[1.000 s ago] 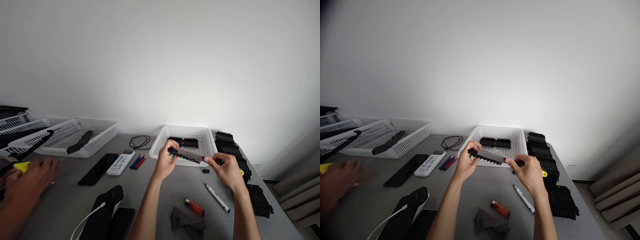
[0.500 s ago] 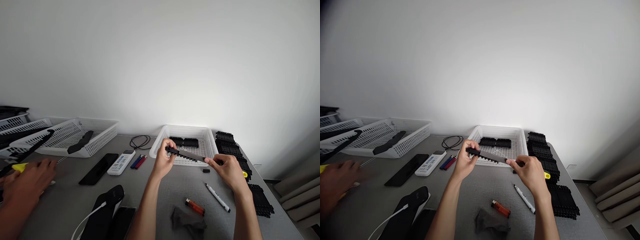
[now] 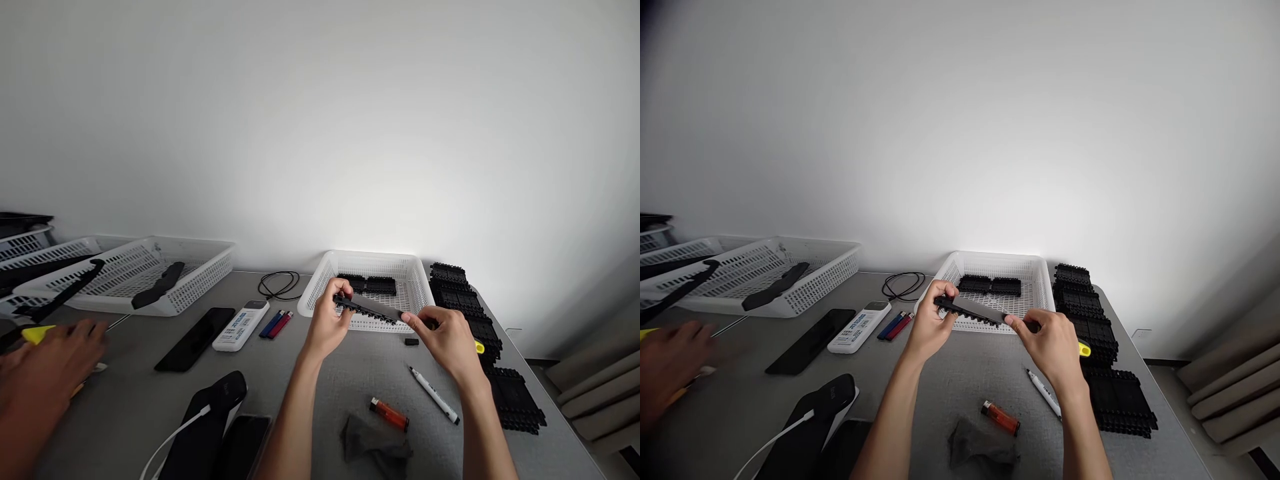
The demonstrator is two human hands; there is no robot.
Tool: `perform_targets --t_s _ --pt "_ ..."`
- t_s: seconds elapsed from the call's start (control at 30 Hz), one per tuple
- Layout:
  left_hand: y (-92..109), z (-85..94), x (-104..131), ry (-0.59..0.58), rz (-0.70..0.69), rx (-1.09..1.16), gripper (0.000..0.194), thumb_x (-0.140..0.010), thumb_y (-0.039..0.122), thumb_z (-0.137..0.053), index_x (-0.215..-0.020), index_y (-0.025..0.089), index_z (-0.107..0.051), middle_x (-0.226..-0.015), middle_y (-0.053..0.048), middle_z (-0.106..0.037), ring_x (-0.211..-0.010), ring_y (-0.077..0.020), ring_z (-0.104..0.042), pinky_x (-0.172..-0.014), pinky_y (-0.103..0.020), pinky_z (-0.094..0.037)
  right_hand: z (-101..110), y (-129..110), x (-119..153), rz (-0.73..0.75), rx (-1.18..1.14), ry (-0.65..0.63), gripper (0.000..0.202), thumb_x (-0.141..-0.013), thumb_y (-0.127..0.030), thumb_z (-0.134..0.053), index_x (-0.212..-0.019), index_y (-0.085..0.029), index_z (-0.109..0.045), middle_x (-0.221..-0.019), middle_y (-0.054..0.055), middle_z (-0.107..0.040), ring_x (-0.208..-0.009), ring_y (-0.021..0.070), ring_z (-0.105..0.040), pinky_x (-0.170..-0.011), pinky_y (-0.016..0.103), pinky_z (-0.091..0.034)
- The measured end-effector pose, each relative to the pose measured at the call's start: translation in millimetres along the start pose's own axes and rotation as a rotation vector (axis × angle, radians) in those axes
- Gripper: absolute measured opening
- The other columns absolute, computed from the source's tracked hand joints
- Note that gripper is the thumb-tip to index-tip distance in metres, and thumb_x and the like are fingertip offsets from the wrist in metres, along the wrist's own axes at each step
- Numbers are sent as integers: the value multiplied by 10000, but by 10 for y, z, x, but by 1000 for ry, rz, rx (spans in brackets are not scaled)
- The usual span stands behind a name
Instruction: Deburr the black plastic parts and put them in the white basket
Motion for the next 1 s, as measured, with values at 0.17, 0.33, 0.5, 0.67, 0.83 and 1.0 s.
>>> perform_targets --t_s 0.17,0.33,0.5,0.67,0.83,1.0 --pt "45 26 4 13 5 26 272 -682 57 -468 -870 243 -409 -842 -3 -494 -808 -151 -498 -770 -261 -417 -71 -56 -8 31 -45 -35 564 -869 -681 -516 -601 -194 -611 -570 32 -585 -524 145 -435 -542 279 -307" --pt "5 64 12 11 17 48 283 -680 56 -474 -874 247 -395 -844 5 -495 -808 -146 -499 -768 -256 -415 -37 7 10 -1 -26 -43 559 -861 -678 -532 -589 -197 -617 -542 15 -545 -503 132 -398 -517 274 -290" --pt "-65 115 7 23 26 43 285 -696 58 -481 -875 250 -370 -851 8 -497 -805 -142 -490 -760 -251 -413 113 160 11 -45 -1 -24 575 -838 -698 -545 -582 -191 -630 -518 14 -525 -482 129 -399 -490 272 -270" --pt "6 -36 2 -57 13 9 278 -696 47 -465 -892 235 -404 -861 -1 -501 -813 -134 -501 -769 -246 -415 74 56 10 -35 -56 -23 587 -843 -705 -529 -596 -180 -620 -555 11 -556 -496 120 -402 -492 259 -268" --pt "8 -57 8 -46 13 56 289 -687 34 -472 -897 229 -432 -863 -1 -510 -810 -130 -503 -761 -236 -415 -35 -41 23 -32 -1 -51 608 -855 -719 -494 -601 -183 -627 -543 4 -542 -501 117 -382 -508 249 -275" --pt "-88 36 -3 4 47 93 279 -716 43 -499 -916 234 -463 -850 12 -514 -812 -130 -510 -775 -234 -415 120 134 54 -90 44 -49 611 -832 -739 -506 -580 -193 -612 -510 -7 -492 -488 120 -370 -493 244 -258"
Point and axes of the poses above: each hand's wrist, its own x-axis away from the middle knuckle, its own z-axis out of the back of the hand, y = z × x, the point moved 9 cm from there along -x, towards the middle knuckle
